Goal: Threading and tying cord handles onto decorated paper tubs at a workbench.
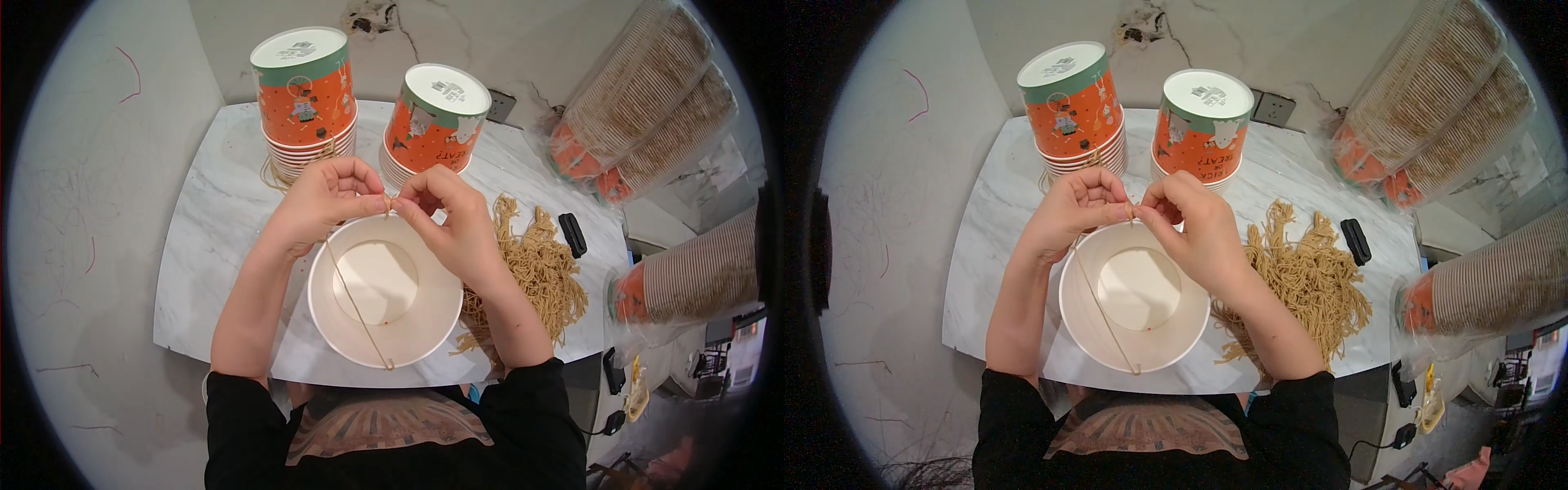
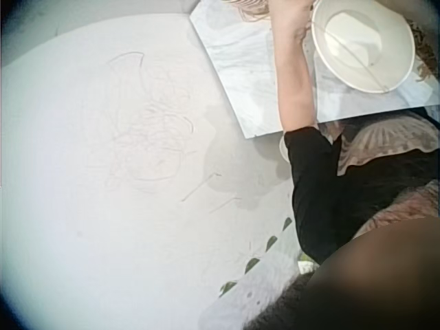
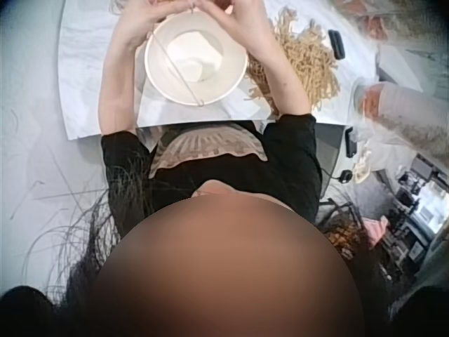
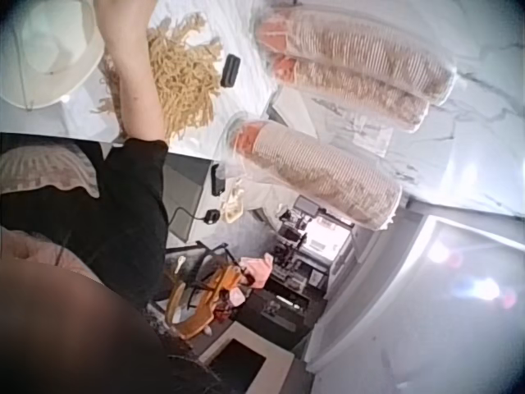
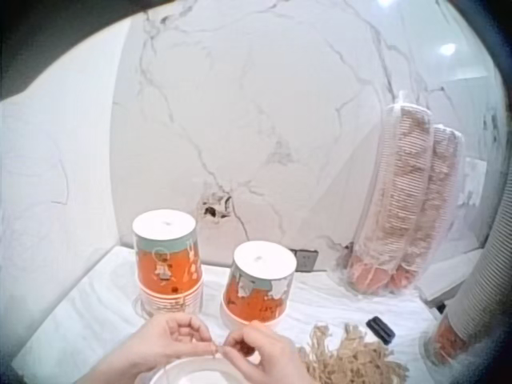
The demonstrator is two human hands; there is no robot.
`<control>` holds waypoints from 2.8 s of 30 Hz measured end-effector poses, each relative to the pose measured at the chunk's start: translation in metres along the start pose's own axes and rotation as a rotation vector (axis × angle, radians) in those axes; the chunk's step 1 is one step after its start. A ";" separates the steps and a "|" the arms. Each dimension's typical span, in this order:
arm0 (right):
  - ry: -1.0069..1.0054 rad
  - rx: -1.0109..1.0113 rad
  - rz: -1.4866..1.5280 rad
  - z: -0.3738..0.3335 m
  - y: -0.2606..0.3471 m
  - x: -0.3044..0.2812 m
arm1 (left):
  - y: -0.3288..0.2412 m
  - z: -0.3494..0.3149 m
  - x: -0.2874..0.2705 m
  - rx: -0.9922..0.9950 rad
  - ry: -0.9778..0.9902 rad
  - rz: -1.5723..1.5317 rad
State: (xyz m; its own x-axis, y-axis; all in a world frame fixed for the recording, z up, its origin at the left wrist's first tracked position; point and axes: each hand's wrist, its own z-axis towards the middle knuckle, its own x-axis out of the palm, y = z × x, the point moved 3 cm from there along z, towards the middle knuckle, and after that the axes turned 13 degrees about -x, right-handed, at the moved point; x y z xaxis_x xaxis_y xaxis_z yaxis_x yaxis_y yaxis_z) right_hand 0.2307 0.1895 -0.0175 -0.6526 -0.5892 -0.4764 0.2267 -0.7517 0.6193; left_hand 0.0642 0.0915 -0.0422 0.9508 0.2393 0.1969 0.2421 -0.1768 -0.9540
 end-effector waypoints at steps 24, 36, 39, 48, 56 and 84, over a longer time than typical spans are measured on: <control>0.150 0.119 0.274 -0.004 -0.007 0.008 | 0.000 -0.006 0.004 0.050 -0.028 0.203; 0.097 0.494 0.588 -0.007 -0.018 0.012 | -0.004 -0.015 -0.001 0.051 -0.106 0.441; 0.115 0.413 0.493 -0.006 -0.017 0.012 | 0.000 -0.013 -0.001 0.016 -0.145 0.395; 0.030 0.119 0.146 -0.007 -0.014 0.010 | -0.002 -0.013 0.000 0.100 -0.276 0.529; 0.060 0.142 0.191 -0.006 -0.015 0.014 | -0.005 -0.014 -0.001 0.006 -0.217 0.494; 0.136 0.150 0.131 -0.007 -0.018 0.020 | -0.012 -0.014 -0.009 -0.148 -0.071 0.369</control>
State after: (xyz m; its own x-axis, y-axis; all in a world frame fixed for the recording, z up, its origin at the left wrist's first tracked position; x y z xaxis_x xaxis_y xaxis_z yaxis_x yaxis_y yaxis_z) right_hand 0.2183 0.1887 -0.0424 -0.5193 -0.7210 -0.4589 0.1870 -0.6198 0.7622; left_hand 0.0554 0.0784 -0.0292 0.9646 0.1986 -0.1736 -0.0826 -0.3975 -0.9139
